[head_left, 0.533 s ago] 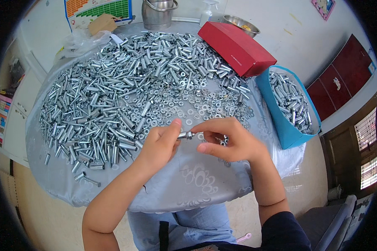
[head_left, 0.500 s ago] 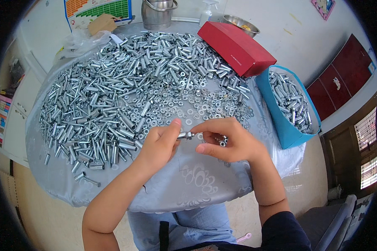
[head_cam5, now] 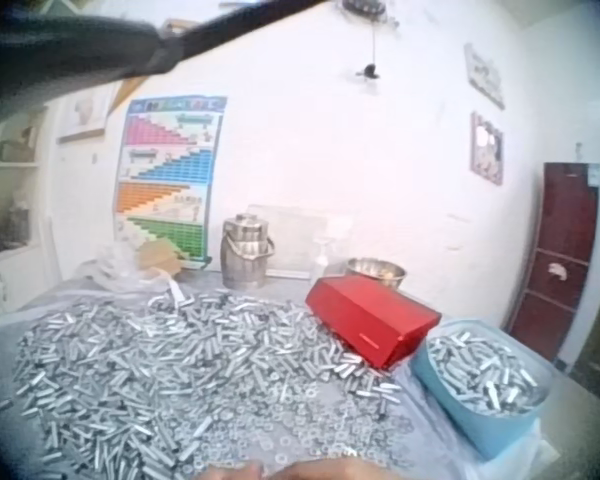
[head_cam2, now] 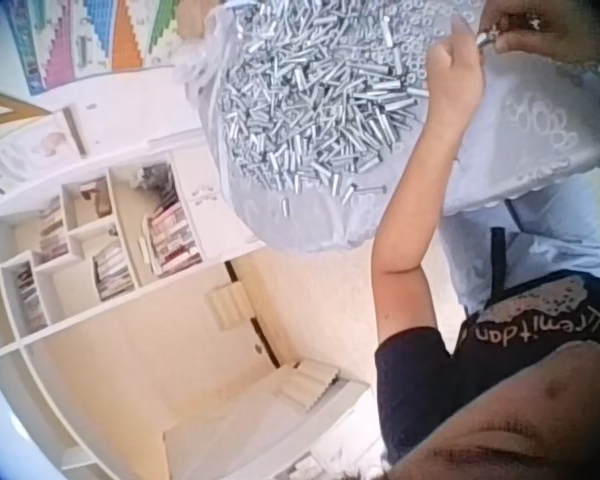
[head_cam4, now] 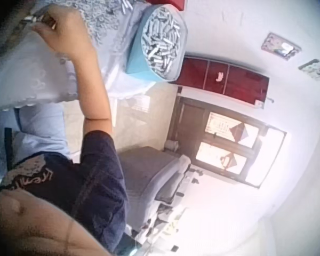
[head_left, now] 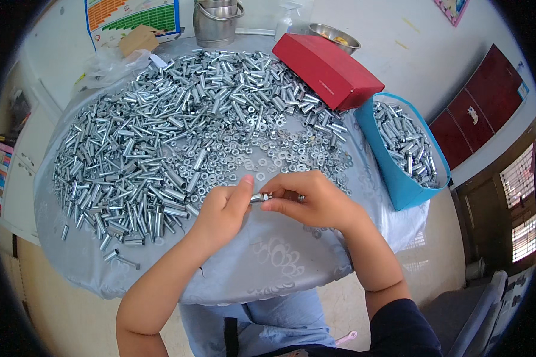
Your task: The person repeatedly picks a bolt and a nut from a large pile on a table, threads the nut onto the bolt by hand, and places the assembled unit into a blue bin. The process is continuous and repetitive throughout the clip.
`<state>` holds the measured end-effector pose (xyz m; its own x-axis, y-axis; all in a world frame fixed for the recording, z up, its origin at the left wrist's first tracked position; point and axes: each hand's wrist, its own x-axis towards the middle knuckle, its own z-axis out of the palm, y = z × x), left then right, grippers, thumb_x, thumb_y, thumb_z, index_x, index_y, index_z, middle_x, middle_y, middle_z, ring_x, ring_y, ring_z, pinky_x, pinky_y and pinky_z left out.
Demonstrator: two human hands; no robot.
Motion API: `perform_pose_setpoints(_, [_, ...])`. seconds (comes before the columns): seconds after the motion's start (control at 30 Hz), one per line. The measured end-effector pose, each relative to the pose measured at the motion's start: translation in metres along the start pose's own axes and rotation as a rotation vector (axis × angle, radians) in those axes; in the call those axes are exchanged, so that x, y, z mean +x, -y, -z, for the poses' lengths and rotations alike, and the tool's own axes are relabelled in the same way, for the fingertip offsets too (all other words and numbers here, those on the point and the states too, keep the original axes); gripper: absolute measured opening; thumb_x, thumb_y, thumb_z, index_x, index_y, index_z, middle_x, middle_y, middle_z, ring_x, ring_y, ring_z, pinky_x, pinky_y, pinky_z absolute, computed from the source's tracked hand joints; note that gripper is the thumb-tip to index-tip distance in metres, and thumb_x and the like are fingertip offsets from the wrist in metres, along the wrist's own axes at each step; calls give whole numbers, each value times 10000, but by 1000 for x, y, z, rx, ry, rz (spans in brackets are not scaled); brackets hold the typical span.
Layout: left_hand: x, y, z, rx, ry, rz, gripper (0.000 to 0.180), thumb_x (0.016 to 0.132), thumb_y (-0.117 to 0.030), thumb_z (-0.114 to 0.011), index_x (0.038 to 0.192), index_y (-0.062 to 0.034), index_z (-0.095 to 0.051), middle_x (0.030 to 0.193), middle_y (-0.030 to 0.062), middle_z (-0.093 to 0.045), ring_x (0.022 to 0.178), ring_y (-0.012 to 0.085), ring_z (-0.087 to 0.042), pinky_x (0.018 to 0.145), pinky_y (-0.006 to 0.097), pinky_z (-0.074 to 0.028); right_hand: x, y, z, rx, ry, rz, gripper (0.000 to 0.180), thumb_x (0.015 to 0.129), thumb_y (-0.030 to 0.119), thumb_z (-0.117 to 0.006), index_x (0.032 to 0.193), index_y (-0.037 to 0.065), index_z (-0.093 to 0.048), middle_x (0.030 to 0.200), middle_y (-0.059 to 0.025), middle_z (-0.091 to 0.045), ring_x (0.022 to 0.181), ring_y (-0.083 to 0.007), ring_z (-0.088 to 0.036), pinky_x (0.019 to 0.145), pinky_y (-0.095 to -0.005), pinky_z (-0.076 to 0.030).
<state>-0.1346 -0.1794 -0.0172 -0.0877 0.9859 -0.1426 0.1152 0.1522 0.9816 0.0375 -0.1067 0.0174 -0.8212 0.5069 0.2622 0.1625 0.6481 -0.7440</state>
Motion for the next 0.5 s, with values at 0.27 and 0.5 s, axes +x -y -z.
perform_pose_setpoints(0.27, [-4, -4, 2, 105, -8, -80, 550, 929, -413, -376, 528, -42, -438, 497, -14, -394, 486, 94, -367, 465, 277, -297, 0, 0, -3, 227, 117, -158, 265, 887, 253, -527, 778, 12, -553, 565, -48, -475, 498, -124, -450, 482, -278, -380])
perform_pose_setpoints(0.5, [3, -2, 4, -188, -56, -96, 481, 926, -489, -318, 707, -77, -436, 603, -19, -390, 458, 48, -316, 422, 190, -238, -1, -27, 36, 994, -426, -280, 319, 892, 296, -469, 642, 100, -447, 542, 30, -367, 458, -99, -337, 427, -244, -253])
